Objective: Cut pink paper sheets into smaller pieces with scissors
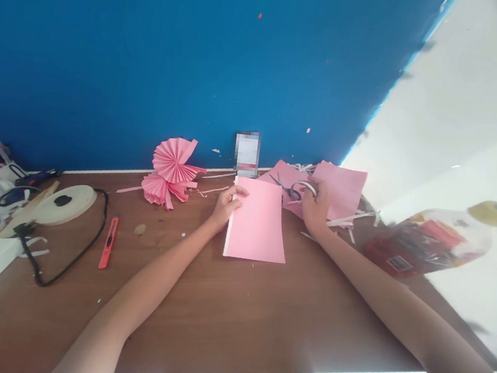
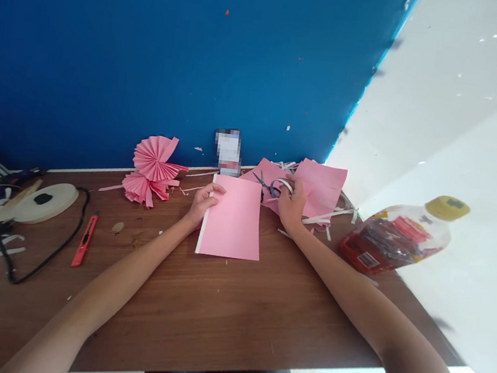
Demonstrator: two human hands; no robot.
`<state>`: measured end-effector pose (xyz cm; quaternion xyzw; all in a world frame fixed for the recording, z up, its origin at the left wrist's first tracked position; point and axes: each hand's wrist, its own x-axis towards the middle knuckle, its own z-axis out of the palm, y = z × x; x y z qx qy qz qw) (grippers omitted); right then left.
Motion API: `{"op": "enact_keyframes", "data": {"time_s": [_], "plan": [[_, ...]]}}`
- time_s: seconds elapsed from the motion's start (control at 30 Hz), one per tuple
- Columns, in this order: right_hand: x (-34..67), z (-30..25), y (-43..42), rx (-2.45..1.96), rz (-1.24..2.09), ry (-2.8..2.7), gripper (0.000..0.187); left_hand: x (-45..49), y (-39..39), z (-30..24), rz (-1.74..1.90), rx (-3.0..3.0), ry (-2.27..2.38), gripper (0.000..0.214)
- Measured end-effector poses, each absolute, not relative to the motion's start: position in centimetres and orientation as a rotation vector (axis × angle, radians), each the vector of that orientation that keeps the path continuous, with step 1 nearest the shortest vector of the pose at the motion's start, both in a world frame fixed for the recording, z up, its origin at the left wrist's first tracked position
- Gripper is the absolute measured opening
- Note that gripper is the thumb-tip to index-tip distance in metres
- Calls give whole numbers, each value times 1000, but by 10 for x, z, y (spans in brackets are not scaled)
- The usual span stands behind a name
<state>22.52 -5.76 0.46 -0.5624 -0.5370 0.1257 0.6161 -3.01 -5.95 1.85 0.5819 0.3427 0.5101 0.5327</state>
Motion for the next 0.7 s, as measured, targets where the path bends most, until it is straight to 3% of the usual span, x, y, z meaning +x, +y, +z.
{"op": "enact_keyframes", "data": {"time_s": [0.23,0.53,0.7], "plan": [[227,-1,-50,-1280,485,-1250,26,-35,-53,20,1295,1216,749,28],[229,0,-51,-1475,469,-1162,49,-46,-40,15,1300,1303,816,19],[225,3,-51,-1377,413,-1344,44,-39,-50,20,1308,1527,849,35]]}}
